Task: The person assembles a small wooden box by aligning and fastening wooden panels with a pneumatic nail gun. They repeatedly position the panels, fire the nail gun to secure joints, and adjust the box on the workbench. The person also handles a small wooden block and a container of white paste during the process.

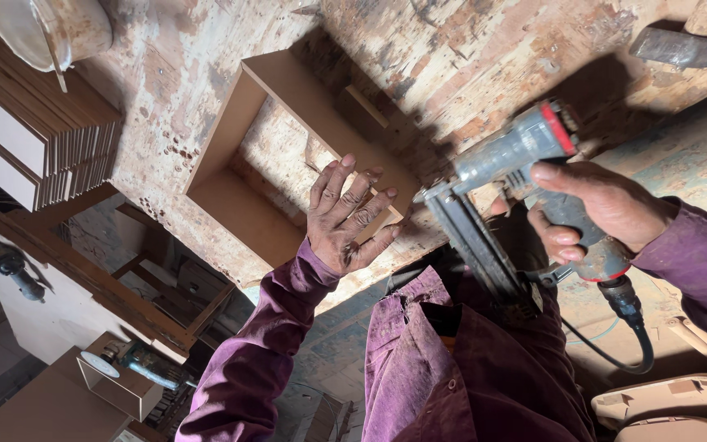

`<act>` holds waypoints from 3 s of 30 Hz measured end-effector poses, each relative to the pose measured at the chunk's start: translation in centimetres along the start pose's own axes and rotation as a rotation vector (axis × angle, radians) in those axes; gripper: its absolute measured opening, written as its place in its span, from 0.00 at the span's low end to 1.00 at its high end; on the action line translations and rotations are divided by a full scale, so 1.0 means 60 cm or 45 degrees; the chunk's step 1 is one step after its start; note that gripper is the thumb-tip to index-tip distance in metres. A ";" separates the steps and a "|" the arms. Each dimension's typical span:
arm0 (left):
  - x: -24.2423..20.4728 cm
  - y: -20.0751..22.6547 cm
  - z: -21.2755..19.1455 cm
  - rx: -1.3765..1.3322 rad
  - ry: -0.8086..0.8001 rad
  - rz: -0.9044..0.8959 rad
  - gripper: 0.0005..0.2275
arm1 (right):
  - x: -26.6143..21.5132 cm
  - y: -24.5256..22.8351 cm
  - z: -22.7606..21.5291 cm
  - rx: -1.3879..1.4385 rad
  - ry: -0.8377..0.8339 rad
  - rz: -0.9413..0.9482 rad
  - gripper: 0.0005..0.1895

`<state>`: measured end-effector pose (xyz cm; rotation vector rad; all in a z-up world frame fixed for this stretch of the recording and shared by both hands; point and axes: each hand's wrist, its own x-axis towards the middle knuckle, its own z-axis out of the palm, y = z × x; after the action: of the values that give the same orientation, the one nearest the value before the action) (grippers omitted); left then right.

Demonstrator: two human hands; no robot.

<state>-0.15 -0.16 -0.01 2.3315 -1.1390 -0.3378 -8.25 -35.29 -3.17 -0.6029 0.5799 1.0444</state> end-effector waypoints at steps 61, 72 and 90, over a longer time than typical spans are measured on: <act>-0.004 -0.006 0.003 -0.017 0.010 0.007 0.20 | 0.030 0.005 0.006 0.011 0.017 0.081 0.31; -0.005 -0.007 0.003 -0.017 0.001 0.000 0.21 | 0.036 0.043 -0.033 0.034 -0.030 -0.052 0.29; -0.003 0.004 0.005 -0.018 0.013 0.006 0.23 | -0.167 0.409 -0.033 0.254 1.370 0.094 0.29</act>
<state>-0.57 -0.24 -0.10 2.3152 -1.1336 -0.3304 -34.76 -33.55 -2.00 -0.9556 1.6303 0.6467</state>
